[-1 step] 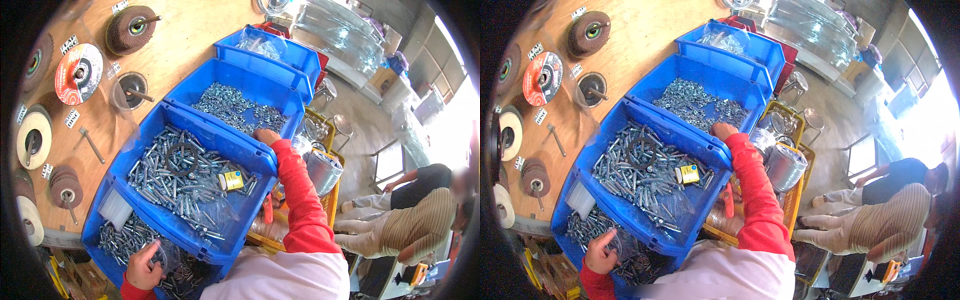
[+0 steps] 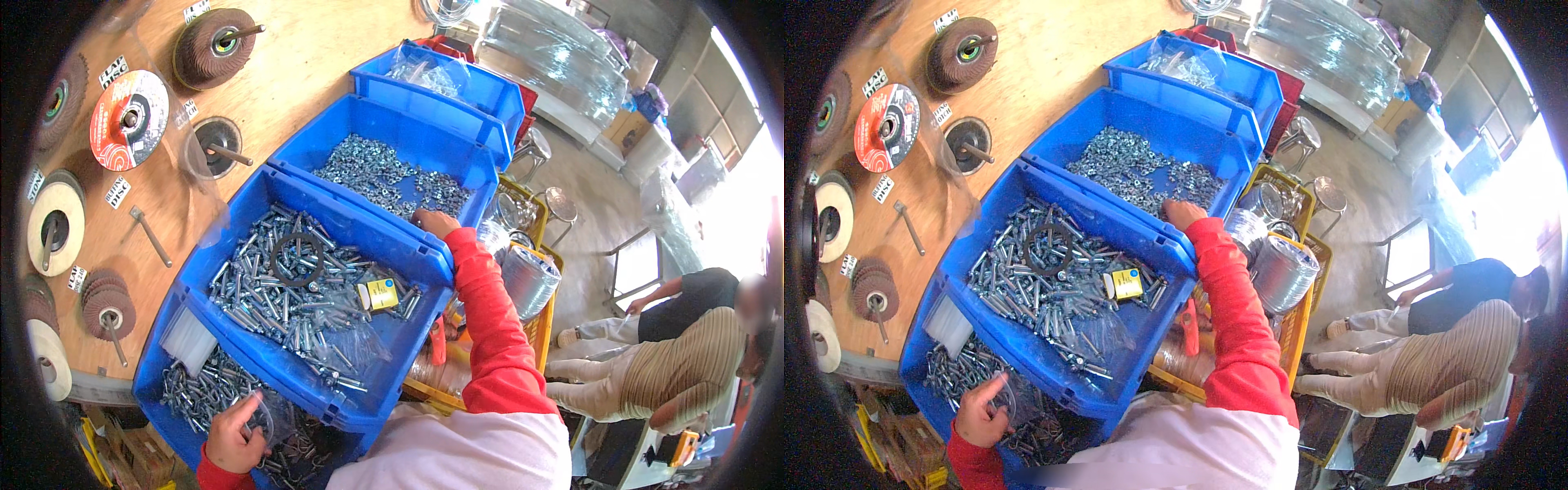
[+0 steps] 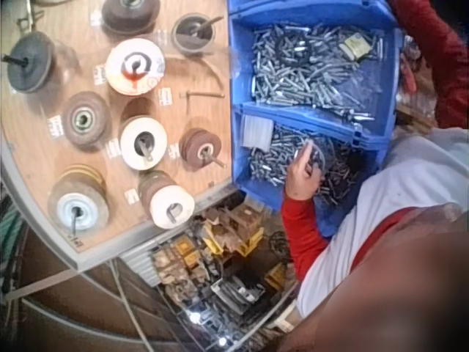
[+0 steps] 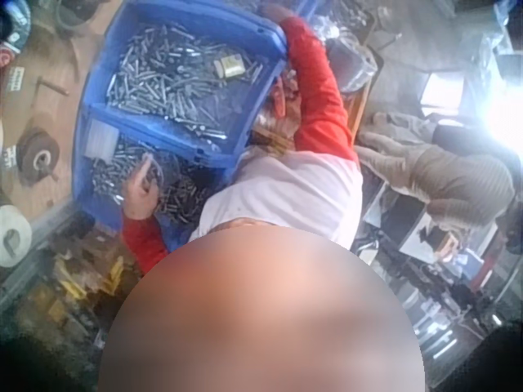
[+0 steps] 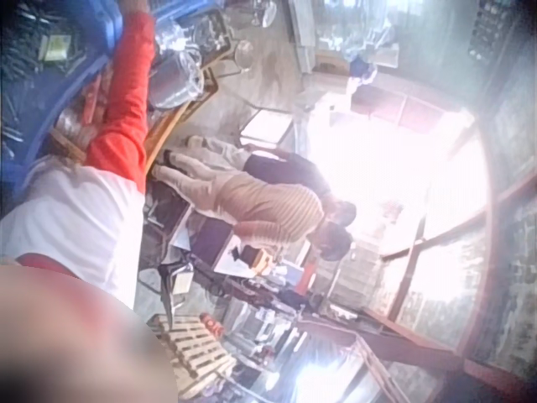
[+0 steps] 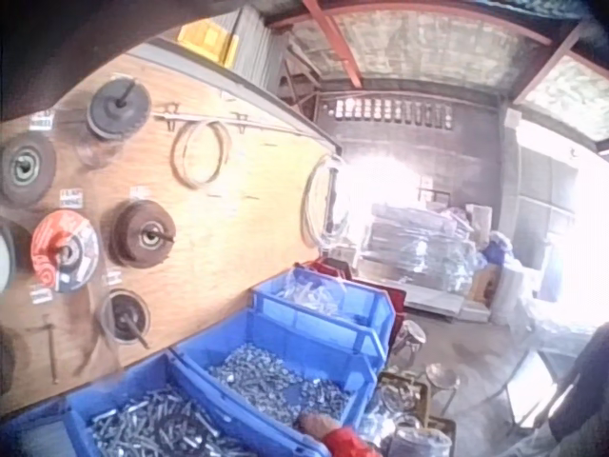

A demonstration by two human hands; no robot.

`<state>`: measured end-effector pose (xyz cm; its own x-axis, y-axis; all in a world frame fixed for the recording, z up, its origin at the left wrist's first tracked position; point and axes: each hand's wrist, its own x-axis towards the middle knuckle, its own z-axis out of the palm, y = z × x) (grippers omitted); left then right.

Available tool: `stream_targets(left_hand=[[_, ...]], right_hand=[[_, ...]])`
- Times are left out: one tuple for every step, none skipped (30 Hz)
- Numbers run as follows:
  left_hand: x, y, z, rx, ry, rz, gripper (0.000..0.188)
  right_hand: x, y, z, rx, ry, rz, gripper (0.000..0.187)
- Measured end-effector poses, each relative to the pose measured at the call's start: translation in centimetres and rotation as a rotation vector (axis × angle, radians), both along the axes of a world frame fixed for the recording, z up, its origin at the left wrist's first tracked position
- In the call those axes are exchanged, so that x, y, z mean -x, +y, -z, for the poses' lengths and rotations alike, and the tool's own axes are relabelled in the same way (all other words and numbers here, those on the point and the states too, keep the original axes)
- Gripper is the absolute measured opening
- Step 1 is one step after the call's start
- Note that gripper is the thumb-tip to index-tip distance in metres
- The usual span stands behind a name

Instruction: The person sorts metal fasteners from a blue bin into small clear plastic bags. They repeatedly pick fasteners, place them into bags, and set the filled bags aside on the workbench.

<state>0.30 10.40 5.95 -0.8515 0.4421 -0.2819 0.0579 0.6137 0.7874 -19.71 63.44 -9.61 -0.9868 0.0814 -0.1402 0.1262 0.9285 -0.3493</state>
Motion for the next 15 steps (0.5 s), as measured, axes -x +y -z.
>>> stream_targets(left_hand=[[0.0,0.0,0.0,-0.006,-0.007,-0.002,0.06],[0.0,0.0,0.0,-0.03,-0.018,-0.009,0.06],[0.0,0.0,0.0,-0.008,-0.019,-0.007,0.06],[0.1,0.0,0.1,-0.002,-0.027,-0.011,0.06],[0.1,0.0,0.2,-0.008,-0.044,-0.023,0.06],[0.2,0.0,0.2,-0.004,-0.033,-0.006,0.06],[0.2,0.0,0.3,-0.011,-0.032,0.004,0.06],[0.2,0.0,0.3,-0.031,-0.037,0.001,0.06],[0.2,0.0,0.3,-0.024,-0.035,0.004,0.06],[0.2,0.0,0.3,-0.029,-0.041,-0.006,0.06],[0.1,0.0,0.3,-0.035,-0.046,-0.015,0.06],[0.1,-0.1,0.3,-0.038,-0.053,-0.018,0.06],[0.0,-0.1,0.3,-0.042,-0.06,-0.022,0.06],[0.0,-0.1,0.3,-0.067,-0.068,-0.029,0.06],[0.0,-0.2,0.3,-0.044,-0.06,-0.019,0.06]], right_hand=[[-0.1,-0.1,0.2,0.016,0.027,-0.038,0.033],[-0.2,0.0,0.4,0.038,0.025,-0.085,0.034],[-0.2,0.0,0.7,0.054,0.0,-0.123,0.034],[-0.2,0.0,0.9,0.043,-0.004,-0.122,0.034],[-0.1,0.0,1.1,0.025,-0.03,-0.114,0.035],[0.0,-0.1,1.2,0.016,-0.024,-0.113,0.035],[0.1,-0.1,1.3,0.017,-0.041,-0.102,0.035],[0.3,-0.2,1.3,0.025,-0.024,-0.101,0.035],[0.4,-0.2,1.2,0.023,-0.022,-0.094,0.035],[0.5,-0.2,1.0,0.105,0.091,-0.084,0.034],[0.5,-0.1,0.8,0.175,0.188,-0.067,0.033],[0.4,0.1,0.4,0.233,0.263,-0.045,0.034],[0.2,0.3,0.0,0.495,0.328,0.044,0.033],[-0.1,0.9,-0.5,0.746,0.366,0.139,0.032],[-0.4,1.4,-1.0,0.979,0.408,0.255,0.032]])
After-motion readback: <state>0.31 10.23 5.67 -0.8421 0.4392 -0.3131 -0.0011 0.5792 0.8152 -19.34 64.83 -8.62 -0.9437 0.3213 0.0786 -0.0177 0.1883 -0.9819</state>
